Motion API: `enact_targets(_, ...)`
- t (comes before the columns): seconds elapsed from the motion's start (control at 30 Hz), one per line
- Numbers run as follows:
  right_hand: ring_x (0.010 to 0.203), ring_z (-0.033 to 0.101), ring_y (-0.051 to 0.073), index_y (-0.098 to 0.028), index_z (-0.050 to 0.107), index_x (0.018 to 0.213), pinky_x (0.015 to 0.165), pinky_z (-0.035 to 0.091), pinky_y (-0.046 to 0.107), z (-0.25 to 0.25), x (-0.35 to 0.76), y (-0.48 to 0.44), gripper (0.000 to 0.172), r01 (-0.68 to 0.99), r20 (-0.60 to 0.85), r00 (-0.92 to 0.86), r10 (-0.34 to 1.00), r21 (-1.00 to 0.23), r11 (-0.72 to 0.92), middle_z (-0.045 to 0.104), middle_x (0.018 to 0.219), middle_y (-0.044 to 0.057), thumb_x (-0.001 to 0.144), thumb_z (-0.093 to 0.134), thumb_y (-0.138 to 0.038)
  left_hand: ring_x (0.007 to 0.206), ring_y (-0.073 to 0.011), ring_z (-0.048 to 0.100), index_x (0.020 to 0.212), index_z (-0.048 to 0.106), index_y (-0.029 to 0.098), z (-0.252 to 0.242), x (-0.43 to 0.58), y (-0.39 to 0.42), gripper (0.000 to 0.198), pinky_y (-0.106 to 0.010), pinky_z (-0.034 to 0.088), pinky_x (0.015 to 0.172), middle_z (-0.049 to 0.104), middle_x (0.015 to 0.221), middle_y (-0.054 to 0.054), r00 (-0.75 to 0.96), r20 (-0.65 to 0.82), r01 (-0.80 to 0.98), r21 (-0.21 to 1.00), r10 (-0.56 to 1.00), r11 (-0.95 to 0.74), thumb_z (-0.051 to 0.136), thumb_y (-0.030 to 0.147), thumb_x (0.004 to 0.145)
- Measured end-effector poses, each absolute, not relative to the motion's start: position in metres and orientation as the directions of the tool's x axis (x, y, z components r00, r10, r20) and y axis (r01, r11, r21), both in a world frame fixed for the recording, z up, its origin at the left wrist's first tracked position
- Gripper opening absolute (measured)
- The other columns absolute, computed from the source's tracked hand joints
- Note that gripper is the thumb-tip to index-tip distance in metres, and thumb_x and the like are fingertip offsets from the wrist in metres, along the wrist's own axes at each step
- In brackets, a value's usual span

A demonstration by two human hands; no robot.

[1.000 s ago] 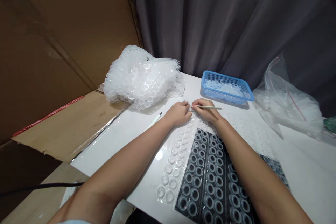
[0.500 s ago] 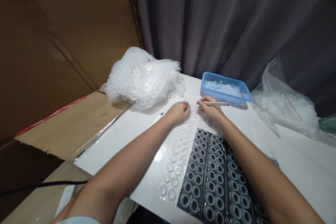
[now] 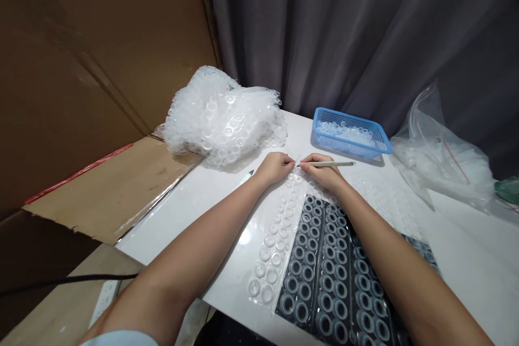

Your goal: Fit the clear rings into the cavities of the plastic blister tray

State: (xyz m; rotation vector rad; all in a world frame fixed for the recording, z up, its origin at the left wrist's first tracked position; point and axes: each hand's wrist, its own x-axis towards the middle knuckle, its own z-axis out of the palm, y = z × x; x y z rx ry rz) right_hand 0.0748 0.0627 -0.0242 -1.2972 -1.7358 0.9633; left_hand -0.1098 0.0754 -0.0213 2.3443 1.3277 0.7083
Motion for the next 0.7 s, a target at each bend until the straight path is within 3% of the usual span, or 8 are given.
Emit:
enact_targets(0.27,0.066,0.059,0.017,-0.019,0.072,0.08,0.059,0.043,0.028,-0.0276,0.0778,0.0651,0.023,0.375,0.125,-0.224,0.966,-0.904,0.204,0.07,0.075,0.004,0.069,0.068,-0.039,0.07,-0.0152,0.06,0.084,0.074,0.018,-0.0235,-0.1086,0.0753,0.026,-0.026,0.041,0.065,0.069,0.075,-0.002,0.442,0.25,0.691,0.518,0.862,-0.505,0.048,0.022,0.083)
enact_targets(0.7,0.077,0.063,0.02,-0.019,0.072,0.082,0.069,0.047,0.03,-0.0242,0.0766,0.0646,0.016,0.446,0.18,-0.316,0.931,-0.838,0.314,0.072,0.084,0.006,0.073,0.064,-0.031,0.094,-0.0215,0.061,0.083,0.072,0.017,-0.0234,-0.112,0.0755,0.022,-0.032,0.046,0.086,0.067,0.097,-0.008,0.585,0.247,0.637,0.45,0.773,-0.626,0.053,0.028,0.08)
